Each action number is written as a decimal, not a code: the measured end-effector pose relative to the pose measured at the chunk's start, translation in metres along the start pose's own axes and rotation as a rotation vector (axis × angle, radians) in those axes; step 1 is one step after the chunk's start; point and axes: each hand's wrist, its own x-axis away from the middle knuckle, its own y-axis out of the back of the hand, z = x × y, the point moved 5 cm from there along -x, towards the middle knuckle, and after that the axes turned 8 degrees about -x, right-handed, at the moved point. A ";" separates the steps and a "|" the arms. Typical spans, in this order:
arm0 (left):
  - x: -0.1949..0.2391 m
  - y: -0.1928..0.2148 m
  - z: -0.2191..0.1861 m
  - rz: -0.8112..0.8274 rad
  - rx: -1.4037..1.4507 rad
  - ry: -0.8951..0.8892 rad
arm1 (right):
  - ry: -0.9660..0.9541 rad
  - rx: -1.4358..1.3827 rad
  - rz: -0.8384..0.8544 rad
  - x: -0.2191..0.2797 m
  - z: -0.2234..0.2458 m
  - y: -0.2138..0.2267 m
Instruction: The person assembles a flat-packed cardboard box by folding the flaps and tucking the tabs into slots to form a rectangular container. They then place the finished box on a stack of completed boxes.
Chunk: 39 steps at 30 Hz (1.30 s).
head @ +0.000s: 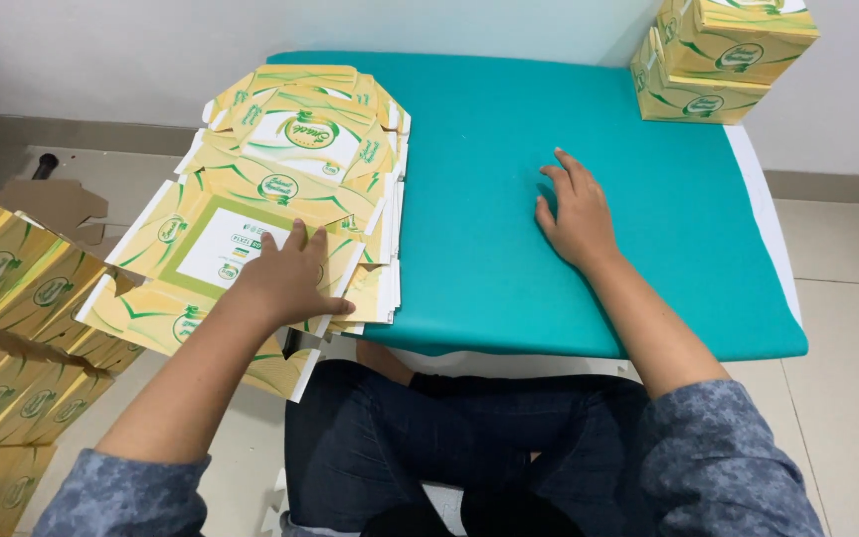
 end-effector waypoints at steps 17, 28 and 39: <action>0.039 0.092 0.095 -0.936 -0.622 0.397 | 0.011 -0.281 -0.197 0.005 -0.015 0.025; 0.046 0.131 0.041 -1.315 0.102 -0.089 | 0.001 -0.345 -0.324 0.005 -0.029 0.042; -0.133 -0.011 -0.024 -0.680 1.456 0.093 | -0.382 -1.464 -0.026 0.008 -0.049 0.090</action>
